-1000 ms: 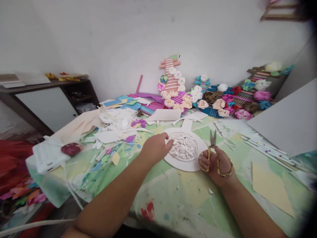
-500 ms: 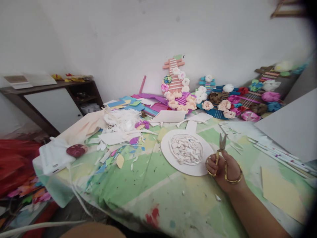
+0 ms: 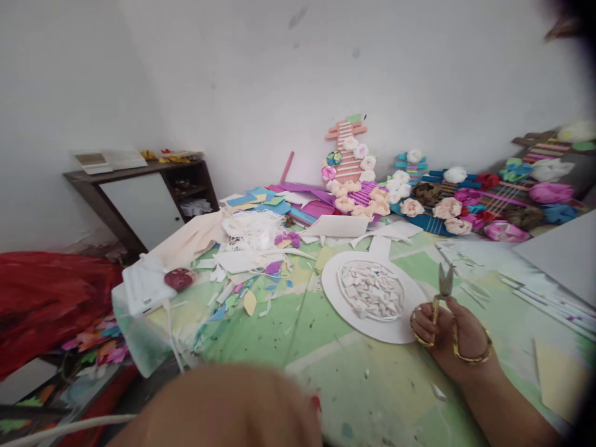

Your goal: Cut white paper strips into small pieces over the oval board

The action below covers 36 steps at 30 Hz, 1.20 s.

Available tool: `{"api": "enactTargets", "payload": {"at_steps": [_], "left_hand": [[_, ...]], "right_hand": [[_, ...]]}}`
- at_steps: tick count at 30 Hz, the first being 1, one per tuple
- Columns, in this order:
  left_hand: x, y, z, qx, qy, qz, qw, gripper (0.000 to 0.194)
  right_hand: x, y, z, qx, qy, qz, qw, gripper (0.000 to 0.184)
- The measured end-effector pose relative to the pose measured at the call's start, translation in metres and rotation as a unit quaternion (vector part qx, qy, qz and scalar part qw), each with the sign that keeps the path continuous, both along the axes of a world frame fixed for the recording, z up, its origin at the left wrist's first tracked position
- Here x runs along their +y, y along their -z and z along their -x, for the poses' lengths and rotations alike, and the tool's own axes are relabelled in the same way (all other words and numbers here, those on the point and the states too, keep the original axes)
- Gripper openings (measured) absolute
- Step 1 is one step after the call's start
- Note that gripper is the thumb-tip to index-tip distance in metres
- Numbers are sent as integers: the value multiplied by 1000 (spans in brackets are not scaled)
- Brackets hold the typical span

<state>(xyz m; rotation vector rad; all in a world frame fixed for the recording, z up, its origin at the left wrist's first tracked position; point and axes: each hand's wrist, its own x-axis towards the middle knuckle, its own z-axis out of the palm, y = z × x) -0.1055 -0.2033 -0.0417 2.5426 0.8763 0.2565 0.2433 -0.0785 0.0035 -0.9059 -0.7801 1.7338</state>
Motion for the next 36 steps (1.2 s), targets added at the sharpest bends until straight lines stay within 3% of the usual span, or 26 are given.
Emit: {"api": "enactTargets", "payload": {"at_steps": [2,3,4,5,7,10,16,20,26,32,36], "left_hand": [[48,-47,16,-15,-126,-39,991,38],[69,-64,23,3,-304,-70,950,37],[86,-77,30,40,-470,-95,877,38],[101,-85,37,81,-580,-106,804,40],[118,-92,49,101,-635,-110,758,45],[126,-89,55,143,-639,-148,741,47],[150,-86,4,176,-464,-171,851,28],[192,-78,-26,188,-420,-139,877,24],[230,-68,-26,179,-386,-67,903,32],[219,-94,-34,45,-410,-52,909,20],[198,-114,-59,-92,-410,-7,907,32]], "right_hand": [[0,1,0,-3,1,-3,1000,35],[0,1,0,-5,2,-4,1000,35],[0,1,0,-8,5,-6,1000,35],[0,1,1,-11,7,-8,1000,35],[0,0,1,-17,9,-10,1000,35],[0,0,2,-23,7,-10,1000,35],[1,-1,2,-28,0,-8,1000,33],[0,-2,4,-27,4,-6,1000,33],[-2,-6,6,-34,18,-12,999,30],[-1,-9,8,-77,15,-28,996,32],[1,-5,11,-123,30,-69,990,32]]}}
